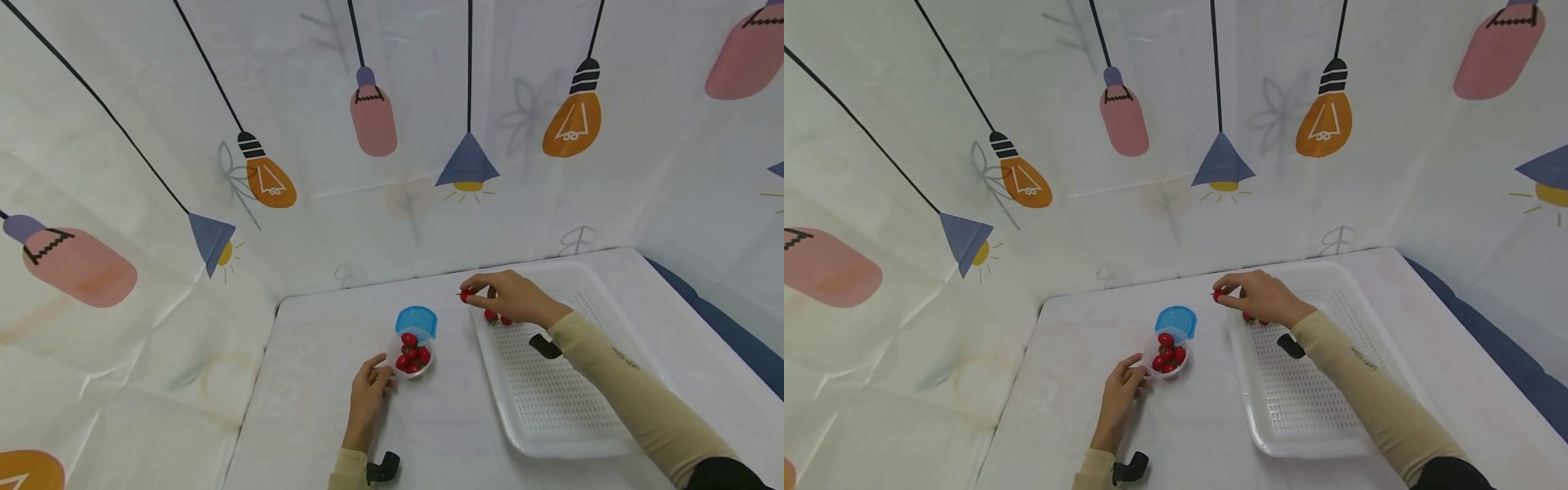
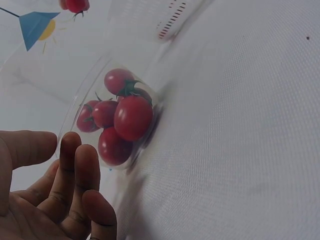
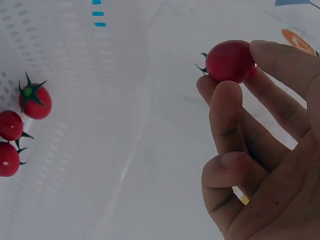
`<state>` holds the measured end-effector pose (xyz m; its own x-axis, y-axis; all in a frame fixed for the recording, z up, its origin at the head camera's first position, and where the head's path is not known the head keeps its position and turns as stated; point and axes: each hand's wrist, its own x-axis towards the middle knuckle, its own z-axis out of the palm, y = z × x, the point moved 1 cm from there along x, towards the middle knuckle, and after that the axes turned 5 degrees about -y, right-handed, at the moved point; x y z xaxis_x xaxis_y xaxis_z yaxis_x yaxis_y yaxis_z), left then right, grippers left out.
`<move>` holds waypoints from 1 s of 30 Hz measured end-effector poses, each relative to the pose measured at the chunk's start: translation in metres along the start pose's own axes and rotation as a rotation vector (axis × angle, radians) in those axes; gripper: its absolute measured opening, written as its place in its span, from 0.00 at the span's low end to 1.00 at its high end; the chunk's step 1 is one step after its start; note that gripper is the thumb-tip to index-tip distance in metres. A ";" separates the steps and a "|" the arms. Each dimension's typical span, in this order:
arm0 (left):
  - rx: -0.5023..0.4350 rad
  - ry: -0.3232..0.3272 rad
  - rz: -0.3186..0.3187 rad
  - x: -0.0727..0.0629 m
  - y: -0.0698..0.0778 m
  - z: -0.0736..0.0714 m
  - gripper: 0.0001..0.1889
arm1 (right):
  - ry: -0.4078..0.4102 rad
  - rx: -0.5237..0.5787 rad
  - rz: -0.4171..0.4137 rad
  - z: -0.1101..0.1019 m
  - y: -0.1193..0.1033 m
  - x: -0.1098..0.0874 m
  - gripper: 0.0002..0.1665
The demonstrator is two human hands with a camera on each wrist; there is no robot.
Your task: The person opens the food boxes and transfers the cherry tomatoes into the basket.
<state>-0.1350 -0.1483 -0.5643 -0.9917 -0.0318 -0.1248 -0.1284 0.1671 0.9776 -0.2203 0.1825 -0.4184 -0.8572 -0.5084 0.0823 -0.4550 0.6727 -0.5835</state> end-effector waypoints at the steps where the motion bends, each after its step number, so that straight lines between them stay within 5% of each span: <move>1: -0.002 -0.001 0.002 0.000 0.000 0.000 0.21 | 0.003 -0.007 0.004 -0.001 0.002 -0.001 0.21; 30: -0.005 -0.002 -0.014 0.002 0.000 -0.002 0.20 | 0.065 -0.096 0.143 -0.008 0.096 -0.048 0.22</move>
<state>-0.1370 -0.1506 -0.5638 -0.9898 -0.0319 -0.1388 -0.1421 0.1619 0.9765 -0.2243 0.2757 -0.4717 -0.9271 -0.3703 0.0575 -0.3455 0.7854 -0.5136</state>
